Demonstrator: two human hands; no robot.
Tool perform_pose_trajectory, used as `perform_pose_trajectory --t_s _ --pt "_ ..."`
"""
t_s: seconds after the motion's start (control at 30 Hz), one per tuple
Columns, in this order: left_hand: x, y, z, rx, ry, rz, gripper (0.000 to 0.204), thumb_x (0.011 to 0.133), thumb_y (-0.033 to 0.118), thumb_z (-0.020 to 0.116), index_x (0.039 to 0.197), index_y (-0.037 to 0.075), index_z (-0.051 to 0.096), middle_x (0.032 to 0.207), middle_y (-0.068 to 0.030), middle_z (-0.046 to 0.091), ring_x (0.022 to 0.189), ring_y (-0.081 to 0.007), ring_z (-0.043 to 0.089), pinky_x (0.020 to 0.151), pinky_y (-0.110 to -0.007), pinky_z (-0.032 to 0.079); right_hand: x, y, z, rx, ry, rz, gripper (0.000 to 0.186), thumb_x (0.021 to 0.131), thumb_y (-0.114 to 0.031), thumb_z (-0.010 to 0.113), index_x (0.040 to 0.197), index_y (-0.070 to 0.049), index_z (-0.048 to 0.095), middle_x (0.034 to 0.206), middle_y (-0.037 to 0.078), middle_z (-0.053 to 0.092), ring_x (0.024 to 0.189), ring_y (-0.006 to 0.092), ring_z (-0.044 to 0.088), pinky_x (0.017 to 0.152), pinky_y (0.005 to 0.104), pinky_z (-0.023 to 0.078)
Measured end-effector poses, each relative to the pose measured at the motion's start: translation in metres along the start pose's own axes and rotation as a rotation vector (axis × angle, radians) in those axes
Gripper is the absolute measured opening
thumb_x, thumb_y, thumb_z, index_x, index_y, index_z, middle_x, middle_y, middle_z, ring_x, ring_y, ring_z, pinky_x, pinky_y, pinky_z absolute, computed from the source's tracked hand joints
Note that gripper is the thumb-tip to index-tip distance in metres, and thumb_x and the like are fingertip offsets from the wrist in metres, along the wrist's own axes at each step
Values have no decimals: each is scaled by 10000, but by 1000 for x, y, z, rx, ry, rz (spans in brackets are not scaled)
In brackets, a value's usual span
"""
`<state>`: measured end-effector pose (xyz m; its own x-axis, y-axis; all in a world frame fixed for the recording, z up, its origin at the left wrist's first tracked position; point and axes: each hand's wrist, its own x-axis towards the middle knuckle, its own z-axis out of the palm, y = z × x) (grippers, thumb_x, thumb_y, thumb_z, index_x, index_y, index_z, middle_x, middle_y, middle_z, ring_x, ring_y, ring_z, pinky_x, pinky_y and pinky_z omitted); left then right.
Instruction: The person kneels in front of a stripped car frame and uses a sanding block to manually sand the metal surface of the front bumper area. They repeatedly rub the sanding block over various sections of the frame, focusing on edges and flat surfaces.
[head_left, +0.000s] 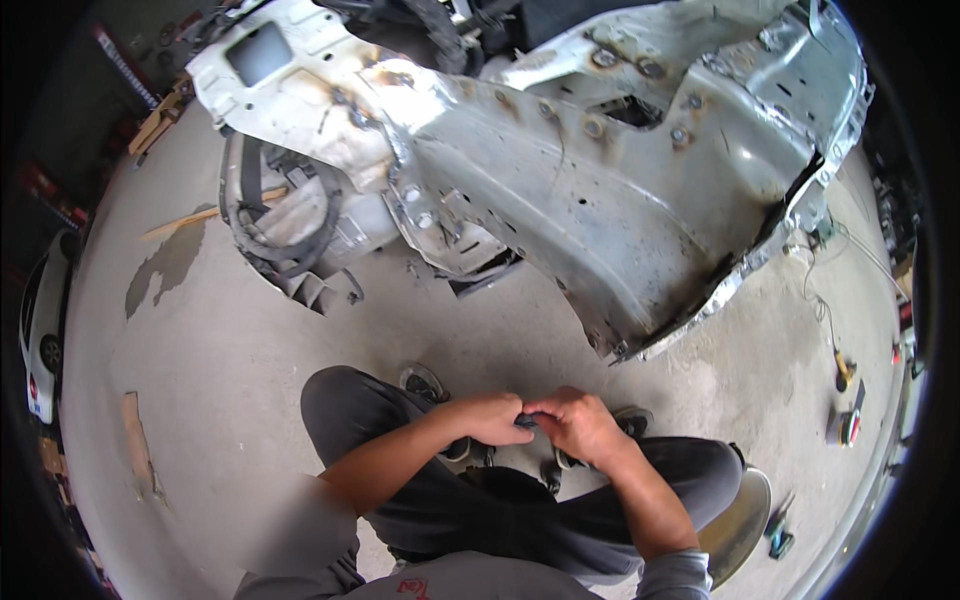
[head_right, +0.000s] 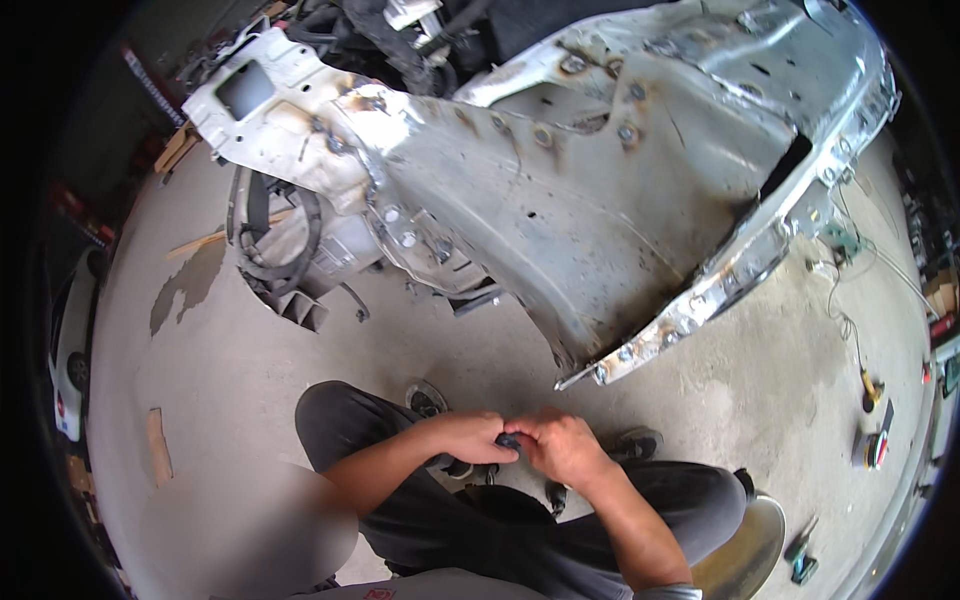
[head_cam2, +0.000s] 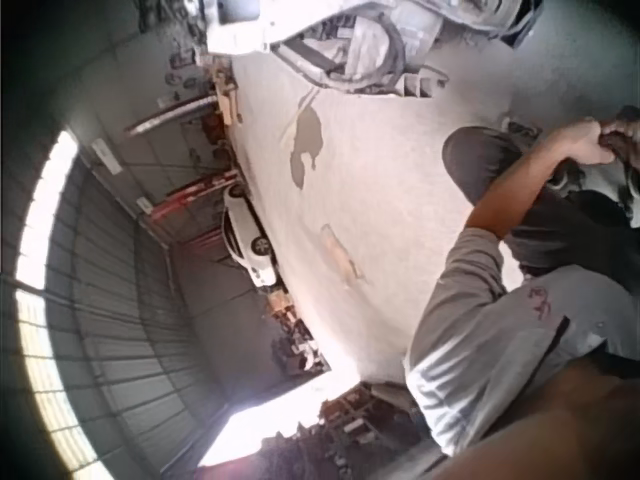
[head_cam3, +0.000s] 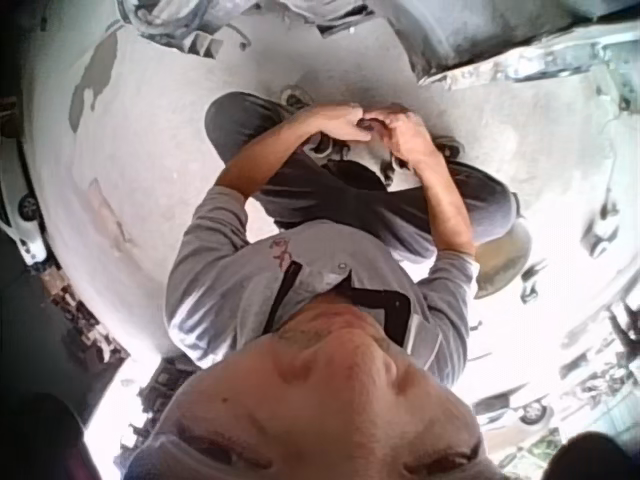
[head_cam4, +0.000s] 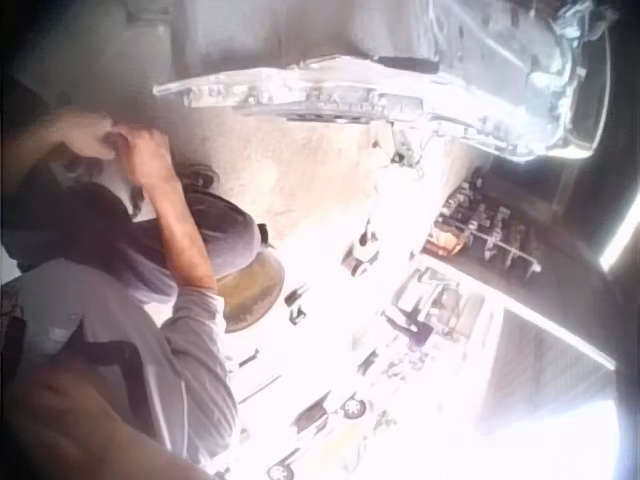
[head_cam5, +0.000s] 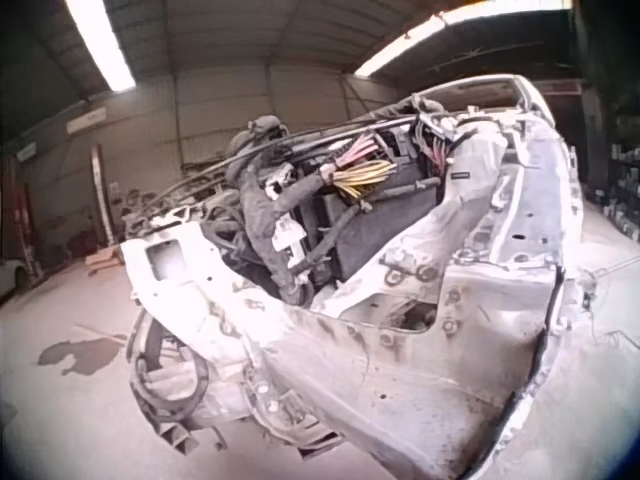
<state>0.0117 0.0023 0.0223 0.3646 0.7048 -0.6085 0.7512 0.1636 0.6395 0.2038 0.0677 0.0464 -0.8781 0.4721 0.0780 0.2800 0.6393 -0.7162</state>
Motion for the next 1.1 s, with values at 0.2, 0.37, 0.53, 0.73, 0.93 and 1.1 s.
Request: perform_pose_trajectory --t_s 0.2,0.37,0.53,0.73,0.93,1.1 --pt "-11 20 -4 -142 -227 -133 511 973 467 441 1185 21 575 795 -169 664 604 -260 675 660 -410 518 -7 -15 -11 -166 59 -207 296 730 -68 736 1023 -102 717 861 92 680 872 272 653 851 391 508" --pt "-8 10 15 -52 131 198 354 978 302 505 1148 7 602 856 -199 680 636 -272 676 680 -391 527 -9 -21 -18 -242 33 -220 387 730 -108 758 1106 -74 675 970 100 677 983 272 629 944 377 472" --pt "-40 19 -17 -251 501 234 309 959 121 547 1243 14 608 968 -159 704 737 -167 652 699 -342 522 -19 -41 -36 -172 199 -145 495 771 -242 788 1182 -24 621 1169 151 636 1107 325 590 973 395 465" --pt "-121 63 -108 -171 1222 287 458 887 68 652 1324 -11 538 1298 -198 594 1208 -289 580 1000 -352 447 -28 -34 -47 -101 249 -27 488 813 -284 762 1179 4 617 1122 180 659 1044 343 619 925 409 497" --pt "-81 75 -177 357 1430 268 451 944 165 583 1343 -34 515 1358 -251 532 1339 -374 447 1107 -410 371 -29 -35 -52 -139 236 -55 461 832 -282 744 1166 9 619 1079 163 675 985 351 639 879 420 515" --pt "-53 118 -132 423 1295 550 541 916 228 622 1368 -32 482 1432 -238 464 1353 -374 431 1121 -431 368 -29 -30 -58 -107 247 -9 452 834 -270 741 1168 8 618 1065 174 677 975 361 644 861 420 523"
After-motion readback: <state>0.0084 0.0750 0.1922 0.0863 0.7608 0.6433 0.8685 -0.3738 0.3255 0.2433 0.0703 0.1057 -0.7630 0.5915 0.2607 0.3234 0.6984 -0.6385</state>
